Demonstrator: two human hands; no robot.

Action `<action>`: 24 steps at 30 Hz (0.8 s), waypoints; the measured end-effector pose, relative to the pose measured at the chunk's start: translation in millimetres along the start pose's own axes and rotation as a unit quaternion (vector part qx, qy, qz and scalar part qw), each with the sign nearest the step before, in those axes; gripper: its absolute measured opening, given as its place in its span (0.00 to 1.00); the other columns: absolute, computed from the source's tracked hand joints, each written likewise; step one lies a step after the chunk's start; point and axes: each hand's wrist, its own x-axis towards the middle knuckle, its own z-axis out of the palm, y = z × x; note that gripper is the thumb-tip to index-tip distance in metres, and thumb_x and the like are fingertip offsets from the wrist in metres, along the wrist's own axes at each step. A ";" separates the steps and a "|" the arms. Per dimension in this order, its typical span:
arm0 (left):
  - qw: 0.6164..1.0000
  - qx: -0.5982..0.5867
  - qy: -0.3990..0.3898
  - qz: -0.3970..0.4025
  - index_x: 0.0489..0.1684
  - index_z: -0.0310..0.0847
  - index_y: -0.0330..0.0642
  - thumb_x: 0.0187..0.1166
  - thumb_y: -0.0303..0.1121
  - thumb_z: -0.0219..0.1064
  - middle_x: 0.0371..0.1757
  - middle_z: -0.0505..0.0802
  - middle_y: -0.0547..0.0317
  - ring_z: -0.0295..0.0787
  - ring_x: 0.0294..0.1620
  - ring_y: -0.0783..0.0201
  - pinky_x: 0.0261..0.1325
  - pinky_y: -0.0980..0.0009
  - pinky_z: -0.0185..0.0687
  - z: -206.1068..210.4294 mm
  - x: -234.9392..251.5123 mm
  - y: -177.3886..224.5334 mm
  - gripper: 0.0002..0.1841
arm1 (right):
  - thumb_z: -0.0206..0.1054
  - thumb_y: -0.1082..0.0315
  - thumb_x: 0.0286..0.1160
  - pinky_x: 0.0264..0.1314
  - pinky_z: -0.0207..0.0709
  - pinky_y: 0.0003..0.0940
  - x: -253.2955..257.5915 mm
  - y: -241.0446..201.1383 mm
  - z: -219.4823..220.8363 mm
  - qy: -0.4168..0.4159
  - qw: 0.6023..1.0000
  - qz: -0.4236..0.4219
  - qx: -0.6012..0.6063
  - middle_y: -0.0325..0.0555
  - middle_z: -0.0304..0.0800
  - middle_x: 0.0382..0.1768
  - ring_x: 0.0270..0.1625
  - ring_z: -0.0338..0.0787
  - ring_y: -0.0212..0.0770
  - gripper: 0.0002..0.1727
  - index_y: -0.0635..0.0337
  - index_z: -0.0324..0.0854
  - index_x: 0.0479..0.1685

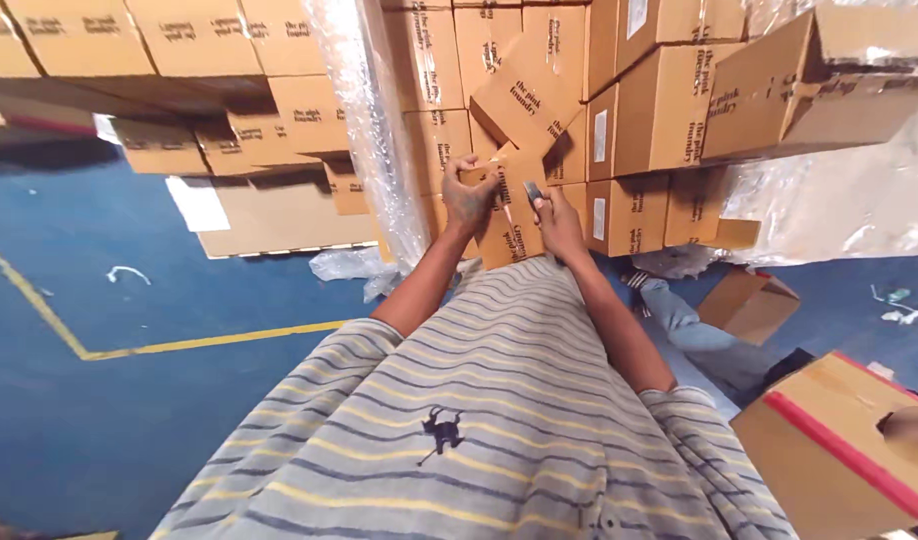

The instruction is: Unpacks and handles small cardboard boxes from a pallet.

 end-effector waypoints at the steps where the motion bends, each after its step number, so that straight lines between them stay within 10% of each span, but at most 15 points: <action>1: 0.999 -0.016 0.044 -0.014 0.50 0.73 0.33 0.62 0.34 0.80 0.69 0.87 0.43 0.85 0.70 0.56 0.70 0.57 0.83 -3.0 -4.5 -1.4 0.24 | 0.51 0.59 0.94 0.52 0.86 0.54 1.3 -2.0 3.6 0.025 0.999 -0.023 0.003 0.51 0.92 0.41 0.42 0.92 0.49 0.21 0.63 0.77 0.70; 8: 0.968 -0.054 0.226 -0.095 0.53 0.77 0.34 0.65 0.36 0.83 0.45 0.89 0.47 0.90 0.43 0.58 0.49 0.60 0.91 21.0 -11.9 16.7 0.25 | 0.51 0.58 0.93 0.48 0.88 0.52 -31.2 23.6 -0.6 0.172 0.982 0.063 0.055 0.53 0.92 0.43 0.40 0.93 0.49 0.22 0.64 0.75 0.71; 24: 0.963 -0.061 0.239 -0.110 0.55 0.77 0.33 0.65 0.36 0.84 0.43 0.89 0.47 0.90 0.43 0.57 0.49 0.60 0.90 33.1 -5.1 19.0 0.26 | 0.51 0.55 0.94 0.36 0.87 0.51 -56.2 57.1 21.4 0.089 0.985 0.118 0.095 0.49 0.90 0.35 0.29 0.90 0.47 0.20 0.59 0.75 0.70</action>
